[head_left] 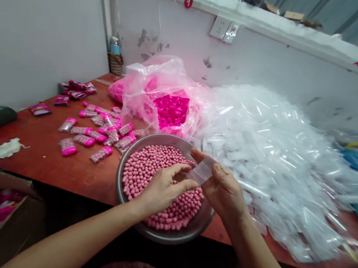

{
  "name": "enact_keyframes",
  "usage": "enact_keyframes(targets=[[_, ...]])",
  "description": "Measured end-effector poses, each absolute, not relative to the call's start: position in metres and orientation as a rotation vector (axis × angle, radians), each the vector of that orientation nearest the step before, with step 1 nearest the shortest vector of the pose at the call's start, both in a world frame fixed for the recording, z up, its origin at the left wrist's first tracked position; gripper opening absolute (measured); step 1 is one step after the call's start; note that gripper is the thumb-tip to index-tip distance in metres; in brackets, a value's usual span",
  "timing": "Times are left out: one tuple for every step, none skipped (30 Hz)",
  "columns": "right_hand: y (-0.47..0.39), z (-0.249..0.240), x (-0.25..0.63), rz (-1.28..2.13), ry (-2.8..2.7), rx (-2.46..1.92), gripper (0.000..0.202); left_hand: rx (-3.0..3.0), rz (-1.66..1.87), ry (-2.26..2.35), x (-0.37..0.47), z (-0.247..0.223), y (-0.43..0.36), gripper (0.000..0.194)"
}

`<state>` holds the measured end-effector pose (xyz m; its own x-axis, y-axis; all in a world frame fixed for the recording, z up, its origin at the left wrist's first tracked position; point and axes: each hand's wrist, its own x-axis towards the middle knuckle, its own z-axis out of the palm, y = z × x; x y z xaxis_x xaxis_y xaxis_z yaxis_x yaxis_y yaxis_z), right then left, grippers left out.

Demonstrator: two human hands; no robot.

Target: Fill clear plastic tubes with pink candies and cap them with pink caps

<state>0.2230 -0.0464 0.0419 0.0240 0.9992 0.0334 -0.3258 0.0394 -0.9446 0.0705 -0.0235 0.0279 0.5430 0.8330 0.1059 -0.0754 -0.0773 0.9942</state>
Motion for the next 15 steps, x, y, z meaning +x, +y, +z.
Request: enact_keyframes(targets=[[-0.044, 0.041, 0.216, 1.307, -0.959, -0.947, 0.035, 1.446, 0.860, 0.687, 0.068, 0.028, -0.023, 0.028], [-0.040, 0.039, 0.211, 1.310, -0.953, -0.954, 0.034, 1.445, 0.852, 0.688, 0.066, 0.028, -0.022, 0.023], [-0.036, 0.038, 0.208, 1.313, -0.943, -0.962, 0.033, 1.458, 0.842, 0.696, 0.063, 0.027, -0.022, 0.020], [-0.032, 0.037, 0.206, 1.310, -0.920, -0.965, 0.032, 1.480, 0.834, 0.714, 0.060, 0.027, -0.022, 0.019], [-0.028, 0.036, 0.206, 1.297, -0.877, -0.960, 0.030, 1.506, 0.827, 0.740, 0.056, 0.027, -0.022, 0.017], [-0.024, 0.036, 0.207, 1.278, -0.818, -0.947, 0.028, 1.530, 0.818, 0.768, 0.053, 0.026, -0.023, 0.016], [-0.019, 0.037, 0.209, 1.253, -0.750, -0.929, 0.026, 1.549, 0.807, 0.793, 0.049, 0.025, -0.024, 0.015], [-0.016, 0.038, 0.211, 1.230, -0.691, -0.918, 0.025, 1.560, 0.802, 0.813, 0.045, 0.023, -0.026, 0.015], [-0.014, 0.039, 0.214, 1.228, -0.653, -0.921, 0.025, 1.561, 0.806, 0.831, 0.042, 0.021, -0.026, 0.015], [-0.012, 0.040, 0.216, 1.247, -0.643, -0.938, 0.025, 1.548, 0.822, 0.844, 0.039, 0.019, -0.027, 0.015], [-0.012, 0.041, 0.217, 1.281, -0.655, -0.961, 0.026, 1.523, 0.848, 0.853, 0.036, 0.017, -0.026, 0.016], [-0.012, 0.041, 0.217, 1.320, -0.676, -0.981, 0.027, 1.488, 0.872, 0.858, 0.033, 0.015, -0.024, 0.017], [-0.013, 0.041, 0.216, 1.355, -0.691, -0.987, 0.028, 1.446, 0.886, 0.860, 0.031, 0.014, -0.021, 0.020], [-0.014, 0.040, 0.214, 1.377, -0.697, -0.979, 0.029, 1.403, 0.892, 0.863, 0.029, 0.013, -0.017, 0.023], [-0.014, 0.039, 0.211, 1.384, -0.695, -0.960, 0.029, 1.373, 0.900, 0.873, 0.028, 0.013, -0.012, 0.025]])
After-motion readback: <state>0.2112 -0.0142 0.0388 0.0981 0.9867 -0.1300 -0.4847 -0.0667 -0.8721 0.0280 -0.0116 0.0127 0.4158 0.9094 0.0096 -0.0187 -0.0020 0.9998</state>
